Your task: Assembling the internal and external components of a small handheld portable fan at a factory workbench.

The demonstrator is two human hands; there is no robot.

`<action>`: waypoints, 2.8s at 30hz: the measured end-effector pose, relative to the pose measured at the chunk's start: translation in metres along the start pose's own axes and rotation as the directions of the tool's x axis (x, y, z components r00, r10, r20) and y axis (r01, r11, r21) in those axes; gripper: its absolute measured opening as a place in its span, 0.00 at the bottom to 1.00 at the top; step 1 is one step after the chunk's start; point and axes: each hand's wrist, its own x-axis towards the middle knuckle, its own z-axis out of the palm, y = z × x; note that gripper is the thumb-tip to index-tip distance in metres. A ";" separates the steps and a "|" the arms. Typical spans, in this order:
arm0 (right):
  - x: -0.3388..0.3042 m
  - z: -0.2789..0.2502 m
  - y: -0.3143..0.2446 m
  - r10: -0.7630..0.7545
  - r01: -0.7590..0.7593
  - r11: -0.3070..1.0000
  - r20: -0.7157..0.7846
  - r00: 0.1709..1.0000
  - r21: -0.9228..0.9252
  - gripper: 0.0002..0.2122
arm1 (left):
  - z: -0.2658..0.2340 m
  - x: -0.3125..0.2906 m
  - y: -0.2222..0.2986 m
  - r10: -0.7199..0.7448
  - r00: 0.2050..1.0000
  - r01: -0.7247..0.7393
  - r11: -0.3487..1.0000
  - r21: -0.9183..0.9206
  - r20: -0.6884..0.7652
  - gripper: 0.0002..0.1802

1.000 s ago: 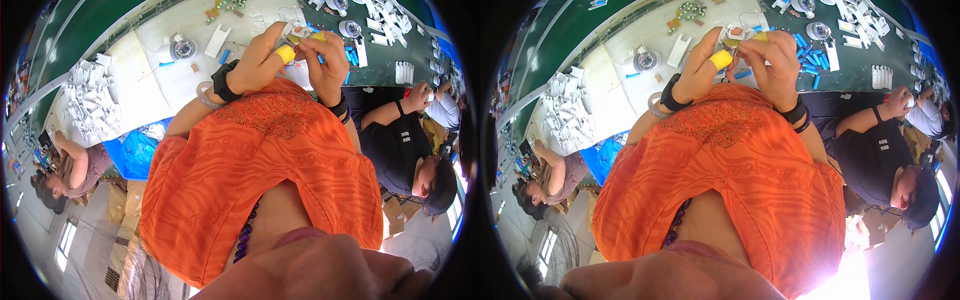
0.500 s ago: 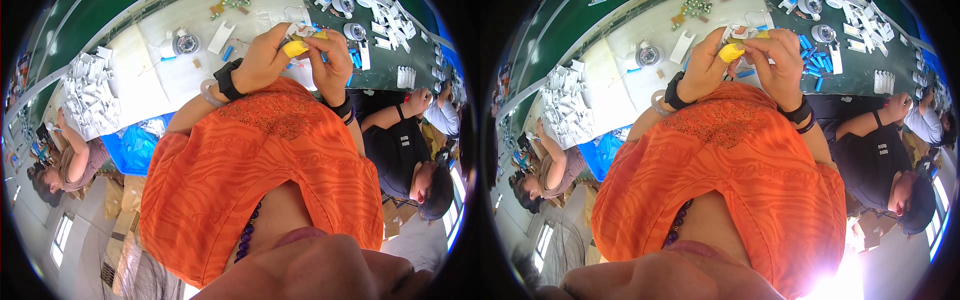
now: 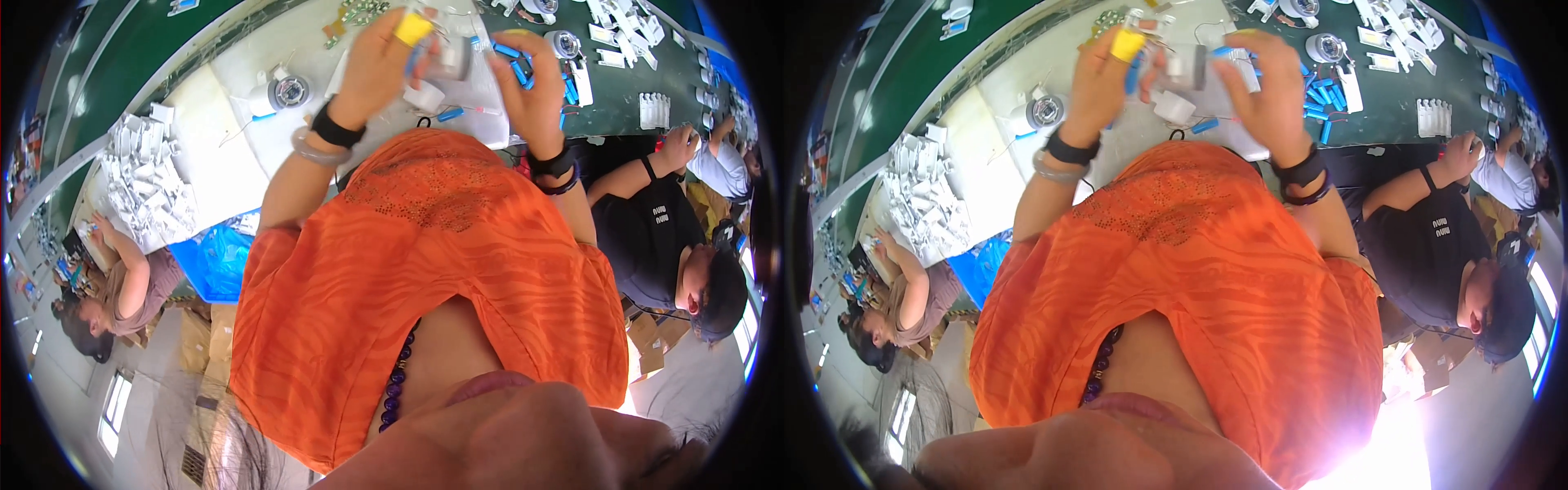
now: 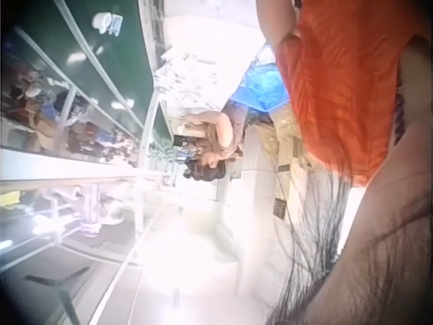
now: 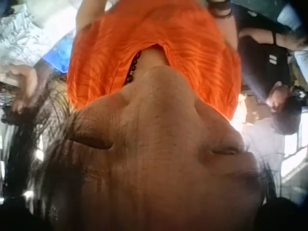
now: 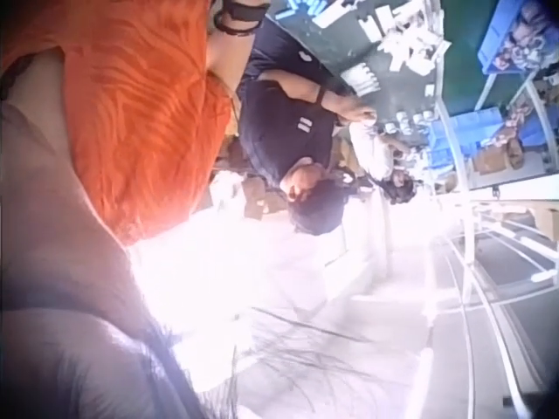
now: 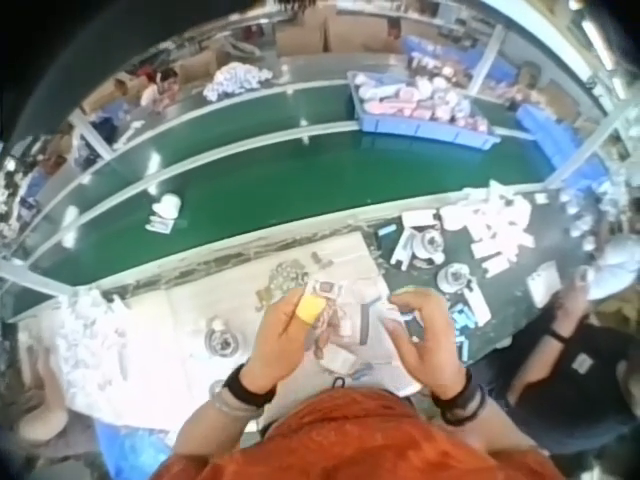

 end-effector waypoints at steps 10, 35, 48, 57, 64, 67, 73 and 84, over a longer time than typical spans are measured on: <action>0.046 -0.028 0.165 0.161 0.113 0.810 0.403 0.901 -0.576 0.13 | -0.181 0.138 0.004 0.426 0.849 -0.217 0.821 0.528 -0.313 0.19; 0.071 -0.047 0.175 0.319 -0.336 0.939 0.196 0.927 0.065 0.09 | -0.043 0.081 -0.036 0.439 0.897 -0.356 0.796 0.490 -0.061 0.29; 0.038 -0.022 -0.020 0.208 -0.361 0.838 0.371 0.905 0.409 0.10 | 0.040 0.017 -0.004 0.363 0.926 -0.377 0.901 0.212 0.107 0.41; 0.019 -0.030 -0.030 -0.140 0.190 0.972 0.306 0.942 -0.138 0.11 | 0.028 -0.014 -0.012 0.018 0.998 -0.015 0.999 -0.051 0.059 0.24; 0.004 -0.025 -0.031 -0.138 0.197 0.957 0.267 0.954 -0.213 0.11 | 0.025 -0.021 -0.017 -0.175 0.983 0.182 0.967 -0.175 0.055 0.24; 0.000 -0.020 -0.029 -0.177 0.201 0.967 0.158 0.971 -0.156 0.10 | 0.024 -0.021 -0.023 -0.075 0.996 0.084 0.981 -0.175 0.057 0.20; -0.004 -0.012 -0.030 -0.118 0.123 0.990 0.075 0.990 -0.065 0.11 | 0.030 -0.029 -0.003 -0.115 0.988 0.136 0.963 -0.234 0.104 0.23; -0.011 -0.005 -0.031 -0.238 0.238 0.971 -0.015 0.971 0.029 0.11 | 0.028 -0.029 -0.011 0.015 0.985 0.007 0.992 -0.128 0.172 0.20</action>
